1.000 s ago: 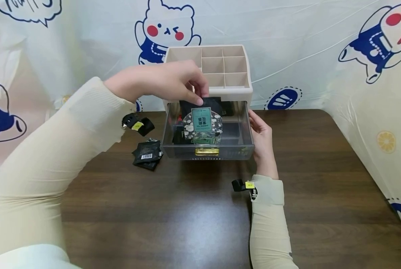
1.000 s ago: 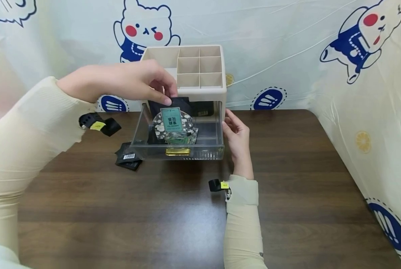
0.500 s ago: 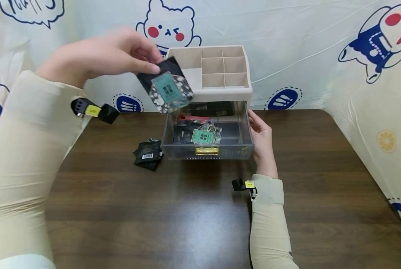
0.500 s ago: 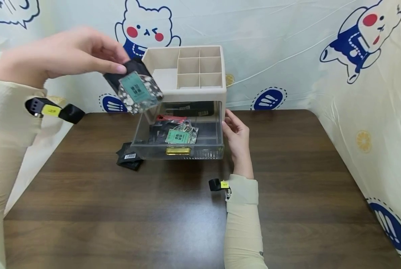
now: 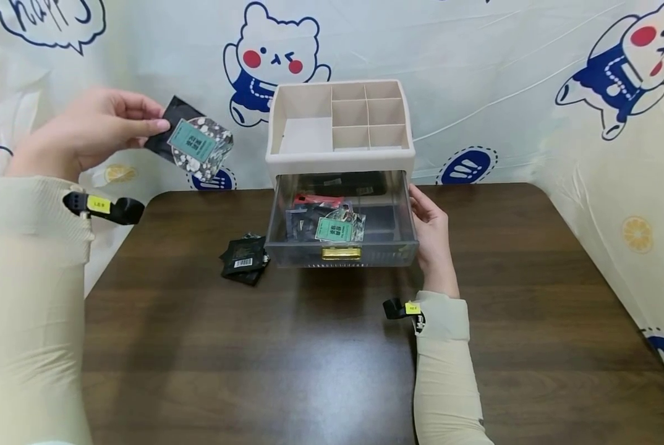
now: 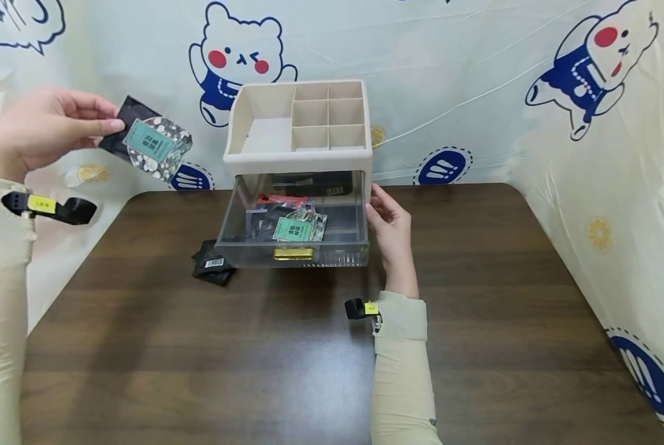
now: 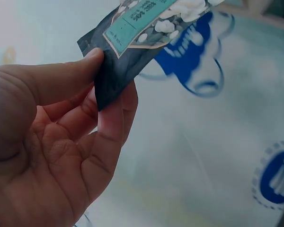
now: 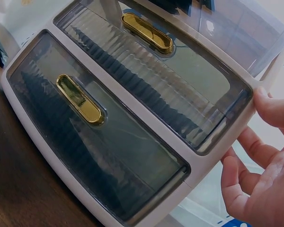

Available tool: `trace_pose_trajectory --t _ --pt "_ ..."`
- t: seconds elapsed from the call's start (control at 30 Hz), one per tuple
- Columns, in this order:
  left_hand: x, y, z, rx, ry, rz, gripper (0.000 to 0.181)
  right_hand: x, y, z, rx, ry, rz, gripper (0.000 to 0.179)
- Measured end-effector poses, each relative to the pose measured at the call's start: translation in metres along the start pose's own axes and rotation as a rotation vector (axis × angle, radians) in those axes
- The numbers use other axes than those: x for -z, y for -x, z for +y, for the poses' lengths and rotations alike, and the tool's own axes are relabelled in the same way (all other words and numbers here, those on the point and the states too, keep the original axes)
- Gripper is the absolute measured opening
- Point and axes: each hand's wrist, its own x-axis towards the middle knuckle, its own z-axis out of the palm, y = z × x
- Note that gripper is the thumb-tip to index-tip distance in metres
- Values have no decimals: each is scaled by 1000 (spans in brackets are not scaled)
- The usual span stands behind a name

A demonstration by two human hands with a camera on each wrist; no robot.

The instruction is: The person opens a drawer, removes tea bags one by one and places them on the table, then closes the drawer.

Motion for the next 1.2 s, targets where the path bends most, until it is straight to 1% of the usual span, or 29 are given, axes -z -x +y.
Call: trace_pose_trajectory --t 0.1,0.2,0.27,0.47,0.53,0.63,0.7,0.77,0.83,0.87,0.93,1.0,1.07,1.1,1.2 --pt "3 -2 -22 53 63 0 17 0 0 0 3 16 5 46" --pt "0 -4 -42 86 61 -10 19 1 0 1 3 19 10 45" --pt "-4 -5 -54 102 33 -15 19 2 0 1 2 14 13 45" --pt "-20 -11 -88 120 -54 -48 20 2 0 1 11 5 20 44" --pt "-26 -14 -100 123 -75 -64 17 2 0 1 12 3 19 44" --pt "-34 -20 -117 123 -129 -93 9 2 0 1 5 -8 14 45" --pt "-42 -24 -128 122 -187 -111 20 3 0 0 3 -18 17 45" --pt "-52 -28 -140 126 -213 -124 33 3 0 -1 5 -20 17 45" --pt "-61 -31 -152 138 -205 -146 37 2 0 -2 2 -21 20 45" --pt "-65 -32 -158 152 -177 -156 35 2 0 -2 2 -17 19 45" --pt "-73 -33 -170 196 -76 -186 30 1 1 -1 0 -8 14 45" --pt "-80 -33 -181 244 7 -219 26 0 2 0 -1 -7 14 45" --pt "-86 -33 -190 285 47 -240 28 0 2 1 7 -3 12 45" --pt "-89 -32 -194 299 43 -248 30 -1 2 1 9 -2 12 45" --pt "-95 -32 -202 310 -57 -259 40 -1 1 2 7 -11 11 45"
